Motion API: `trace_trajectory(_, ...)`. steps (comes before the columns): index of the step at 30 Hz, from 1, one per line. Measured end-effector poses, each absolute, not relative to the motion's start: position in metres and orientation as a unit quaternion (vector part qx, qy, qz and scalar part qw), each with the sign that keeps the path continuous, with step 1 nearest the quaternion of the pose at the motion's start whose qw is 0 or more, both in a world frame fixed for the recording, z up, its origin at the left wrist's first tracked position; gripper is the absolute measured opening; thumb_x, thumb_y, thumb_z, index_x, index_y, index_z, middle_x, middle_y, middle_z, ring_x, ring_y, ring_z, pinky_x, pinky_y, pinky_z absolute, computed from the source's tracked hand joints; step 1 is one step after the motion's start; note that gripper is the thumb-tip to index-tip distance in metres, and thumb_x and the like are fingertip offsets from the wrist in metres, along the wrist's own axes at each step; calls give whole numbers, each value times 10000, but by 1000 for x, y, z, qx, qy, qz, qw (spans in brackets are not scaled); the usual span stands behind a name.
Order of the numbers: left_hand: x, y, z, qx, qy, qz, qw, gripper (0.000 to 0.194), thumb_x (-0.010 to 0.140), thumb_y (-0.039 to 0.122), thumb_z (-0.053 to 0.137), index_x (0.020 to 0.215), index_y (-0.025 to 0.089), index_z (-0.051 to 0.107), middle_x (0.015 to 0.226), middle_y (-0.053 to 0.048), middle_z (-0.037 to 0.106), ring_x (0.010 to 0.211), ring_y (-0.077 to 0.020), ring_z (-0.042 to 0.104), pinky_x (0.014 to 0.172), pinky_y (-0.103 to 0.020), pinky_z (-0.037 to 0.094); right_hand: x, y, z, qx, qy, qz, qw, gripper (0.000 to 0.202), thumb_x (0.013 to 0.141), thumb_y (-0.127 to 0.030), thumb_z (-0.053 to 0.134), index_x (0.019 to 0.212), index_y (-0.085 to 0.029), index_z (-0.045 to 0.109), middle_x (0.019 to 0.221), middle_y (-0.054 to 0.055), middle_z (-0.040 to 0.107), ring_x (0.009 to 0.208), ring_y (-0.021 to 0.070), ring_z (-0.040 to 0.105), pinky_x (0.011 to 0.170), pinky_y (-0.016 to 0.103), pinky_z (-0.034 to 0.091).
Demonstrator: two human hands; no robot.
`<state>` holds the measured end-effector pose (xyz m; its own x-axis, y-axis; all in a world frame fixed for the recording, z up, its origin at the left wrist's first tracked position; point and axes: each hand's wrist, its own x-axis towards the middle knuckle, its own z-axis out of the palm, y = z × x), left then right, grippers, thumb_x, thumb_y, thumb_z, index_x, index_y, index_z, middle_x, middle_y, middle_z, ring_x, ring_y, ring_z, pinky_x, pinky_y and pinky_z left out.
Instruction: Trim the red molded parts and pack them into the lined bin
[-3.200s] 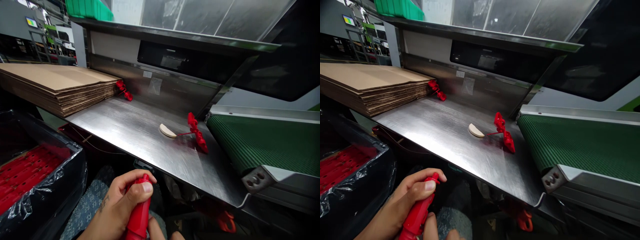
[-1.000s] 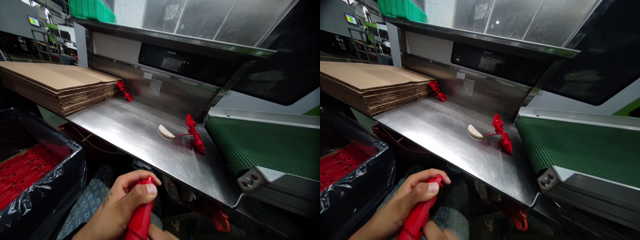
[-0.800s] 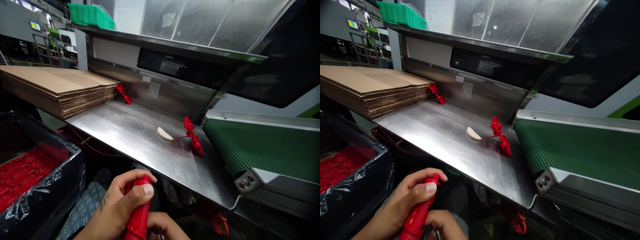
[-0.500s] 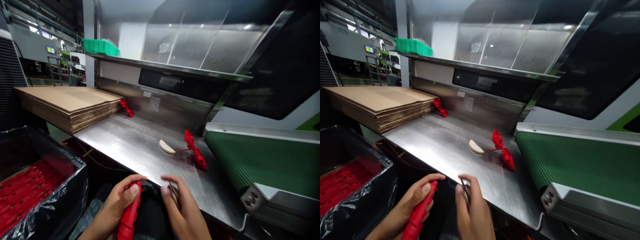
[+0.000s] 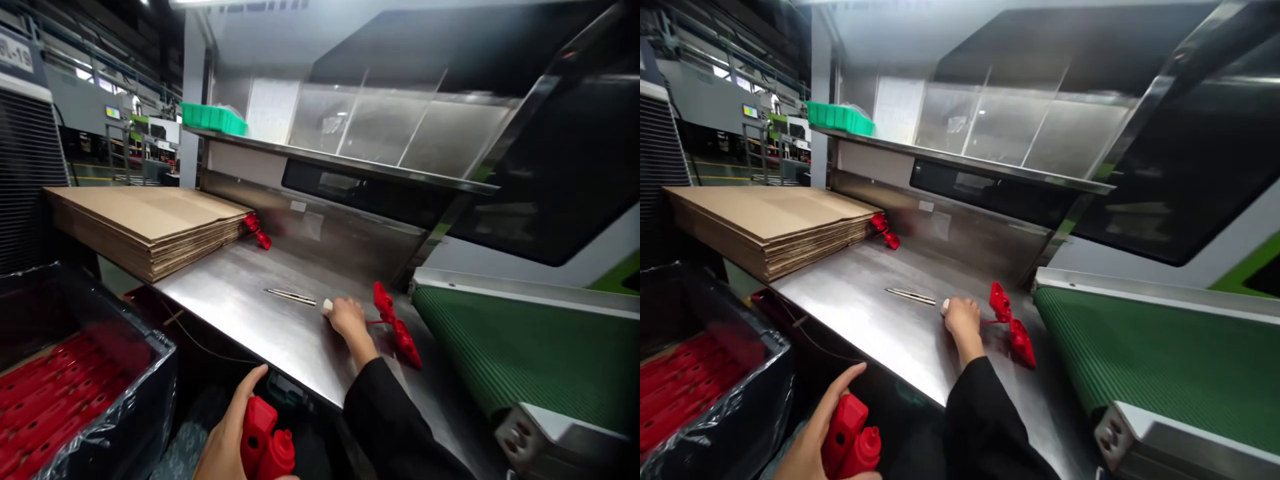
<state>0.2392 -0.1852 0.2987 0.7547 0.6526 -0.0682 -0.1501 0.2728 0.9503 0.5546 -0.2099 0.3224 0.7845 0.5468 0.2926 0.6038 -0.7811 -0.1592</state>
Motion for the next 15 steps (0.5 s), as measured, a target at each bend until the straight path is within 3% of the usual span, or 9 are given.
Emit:
trace_trajectory(4,238,-183,309,536,241,274,761,286,734,426,704,930,221,741,872,-70,695,942,-290,641,812,-317,504,555,-217,323,-920,-333,-85,190,106,842,-183,645,932,-153,598,929,32,627,952,229,584,923,460,441)
trace_trajectory(7,236,-182,303,592,262,255,718,384,738,364,692,1106,256,695,956,-47,718,961,-278,650,834,-304,487,500,-231,338,-841,-441,-72,305,129,871,-167,518,993,-185,553,925,17,640,883,184,597,815,316,459)
trace_trajectory(10,236,-181,298,663,290,227,653,565,651,228,722,1207,248,620,1114,-67,704,1032,-295,635,904,-327,448,424,-254,350,-719,-581,-57,378,130,967,-293,436,951,-247,556,894,-18,629,859,165,583,793,303,411)
trace_trajectory(12,235,-181,299,674,295,222,640,626,645,206,705,1258,236,582,1119,-81,702,1057,-310,627,917,-347,440,387,-264,351,-590,-716,-65,368,212,1016,-304,384,914,-234,556,829,-16,607,799,162,562,817,353,320)
trace_trajectory(15,230,-183,307,649,265,220,678,717,695,266,697,1378,279,481,981,-47,715,944,-290,664,848,-345,475,371,-267,346,-587,-733,-109,327,164,1004,-212,412,909,-224,545,796,-20,604,817,180,550,803,388,233)
